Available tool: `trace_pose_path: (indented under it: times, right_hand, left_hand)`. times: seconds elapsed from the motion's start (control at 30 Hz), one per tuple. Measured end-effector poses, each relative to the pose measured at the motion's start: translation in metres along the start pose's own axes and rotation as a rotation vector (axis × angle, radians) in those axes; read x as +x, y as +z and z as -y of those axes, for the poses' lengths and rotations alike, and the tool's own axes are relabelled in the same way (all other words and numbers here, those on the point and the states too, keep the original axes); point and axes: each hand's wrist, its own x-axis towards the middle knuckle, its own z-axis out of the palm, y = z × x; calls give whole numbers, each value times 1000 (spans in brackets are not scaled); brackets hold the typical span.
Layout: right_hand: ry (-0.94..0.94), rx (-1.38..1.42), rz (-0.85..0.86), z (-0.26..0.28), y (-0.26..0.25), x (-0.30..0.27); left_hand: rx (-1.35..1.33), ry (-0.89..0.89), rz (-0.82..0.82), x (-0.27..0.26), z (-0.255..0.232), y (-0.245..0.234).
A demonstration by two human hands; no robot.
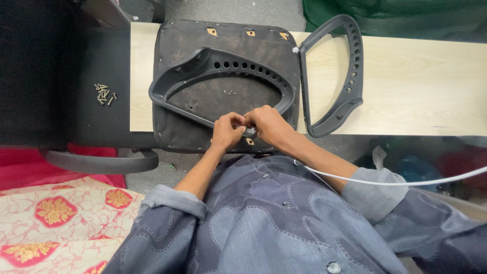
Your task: The person assembles a chair by screwing screws into the underside of the seat and attaching a plastic frame using a screwdriver. The person aligns the frame, inserts screws, and tightens them to secure the frame to the seat.
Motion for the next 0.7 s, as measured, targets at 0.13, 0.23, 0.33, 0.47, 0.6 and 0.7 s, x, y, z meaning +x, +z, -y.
trace_pose_path:
  times: [0.13,0.23,0.33,0.47,0.6,0.7]
  right_hand:
    - [-52,59,-28,-3,0,-6]
    - [0,95,11,0,0,-13]
    - [15,168,-7,9,-2,-22]
    - [148,88,-78,22,-6,-36]
    - [398,31,-42,23,-4,-43]
    - [331,-76,-66,21,2,-44]
  left_hand:
    - [-717,-933,197,6,8,15]
    - [-1079,-1187,315,-1,8,21]
    - [-1355,-1199,341,-7,19,30]
    - [-1489,-1114,455,-7,44,39]
    - [-1462,-1021,511,-14,50,53]
    - [-1344,-1054,617,-21,39,58]
